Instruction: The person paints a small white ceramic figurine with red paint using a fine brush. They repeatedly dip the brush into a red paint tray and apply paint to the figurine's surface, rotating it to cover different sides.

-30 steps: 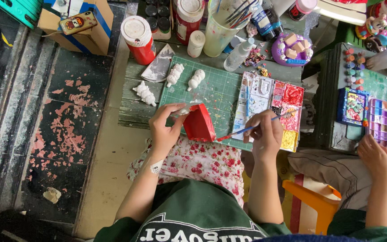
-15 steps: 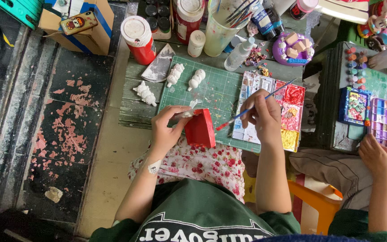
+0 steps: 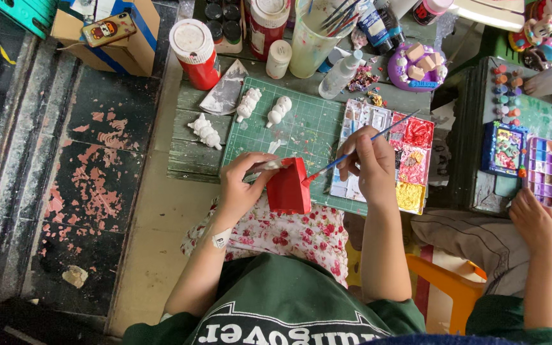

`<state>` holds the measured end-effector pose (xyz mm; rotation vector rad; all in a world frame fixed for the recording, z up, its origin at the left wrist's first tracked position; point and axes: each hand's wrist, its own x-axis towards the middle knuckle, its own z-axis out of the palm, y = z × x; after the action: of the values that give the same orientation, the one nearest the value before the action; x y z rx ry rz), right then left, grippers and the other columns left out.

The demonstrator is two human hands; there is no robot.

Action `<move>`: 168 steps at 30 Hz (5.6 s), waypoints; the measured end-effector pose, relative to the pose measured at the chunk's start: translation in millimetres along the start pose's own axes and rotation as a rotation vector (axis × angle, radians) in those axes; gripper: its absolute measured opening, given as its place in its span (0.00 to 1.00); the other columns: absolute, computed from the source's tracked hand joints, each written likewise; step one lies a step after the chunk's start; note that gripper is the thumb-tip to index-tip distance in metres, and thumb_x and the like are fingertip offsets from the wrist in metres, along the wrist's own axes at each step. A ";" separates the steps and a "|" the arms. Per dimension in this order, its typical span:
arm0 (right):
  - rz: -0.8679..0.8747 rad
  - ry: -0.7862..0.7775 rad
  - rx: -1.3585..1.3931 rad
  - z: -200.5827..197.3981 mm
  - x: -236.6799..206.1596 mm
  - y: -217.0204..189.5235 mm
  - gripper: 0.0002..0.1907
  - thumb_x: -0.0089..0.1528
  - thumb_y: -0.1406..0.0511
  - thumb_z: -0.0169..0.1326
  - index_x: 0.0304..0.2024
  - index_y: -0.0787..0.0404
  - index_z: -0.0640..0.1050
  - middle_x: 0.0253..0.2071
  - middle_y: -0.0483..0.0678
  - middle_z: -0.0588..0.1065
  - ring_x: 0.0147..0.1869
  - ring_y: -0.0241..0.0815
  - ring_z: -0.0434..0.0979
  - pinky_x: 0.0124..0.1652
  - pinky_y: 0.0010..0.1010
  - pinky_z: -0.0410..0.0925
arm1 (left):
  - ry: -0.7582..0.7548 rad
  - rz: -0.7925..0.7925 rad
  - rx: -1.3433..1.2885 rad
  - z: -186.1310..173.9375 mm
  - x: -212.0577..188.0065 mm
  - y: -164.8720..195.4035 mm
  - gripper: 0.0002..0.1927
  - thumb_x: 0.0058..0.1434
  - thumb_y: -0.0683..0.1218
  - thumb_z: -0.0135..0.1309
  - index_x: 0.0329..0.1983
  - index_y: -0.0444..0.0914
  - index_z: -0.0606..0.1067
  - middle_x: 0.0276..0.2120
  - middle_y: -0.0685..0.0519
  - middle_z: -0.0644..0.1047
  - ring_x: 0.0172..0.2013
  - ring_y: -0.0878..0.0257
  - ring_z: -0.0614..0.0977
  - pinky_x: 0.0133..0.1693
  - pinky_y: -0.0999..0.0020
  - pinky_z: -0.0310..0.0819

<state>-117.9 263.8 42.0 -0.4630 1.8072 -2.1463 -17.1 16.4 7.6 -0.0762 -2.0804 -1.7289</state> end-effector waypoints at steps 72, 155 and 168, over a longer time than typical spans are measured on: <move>-0.022 0.056 -0.035 1.8 -43.7 37.7 0.21 0.75 0.62 0.36 0.34 0.64 0.75 0.33 0.49 0.76 0.33 0.39 0.77 0.34 0.26 0.63 | -0.230 -0.688 -0.885 65.1 -4.6 -42.4 0.24 0.71 0.50 0.45 0.67 0.36 0.63 0.56 0.50 0.74 0.54 0.61 0.78 0.52 0.61 0.77; 0.033 -0.620 -0.006 535.1 78.4 63.9 0.03 0.75 0.66 0.47 0.49 0.57 0.67 0.38 0.52 0.78 0.27 0.35 0.74 0.26 0.22 0.60 | 1.011 -0.215 -0.056 -483.0 -152.0 7.0 0.08 0.64 0.40 0.63 0.39 0.34 0.74 0.33 0.56 0.81 0.32 0.74 0.81 0.32 0.79 0.76; 0.069 -0.891 0.003 677.1 2.1 68.6 0.05 0.74 0.70 0.46 0.51 0.59 0.66 0.37 0.55 0.78 0.27 0.36 0.73 0.27 0.21 0.60 | 1.281 -0.353 0.333 -578.6 -283.5 67.0 0.12 0.60 0.43 0.66 0.40 0.32 0.76 0.29 0.53 0.82 0.29 0.71 0.84 0.30 0.76 0.78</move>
<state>170.5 -351.3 81.6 -1.1120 1.2659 -1.4968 428.1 -452.8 42.2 1.2103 -1.3314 -1.0078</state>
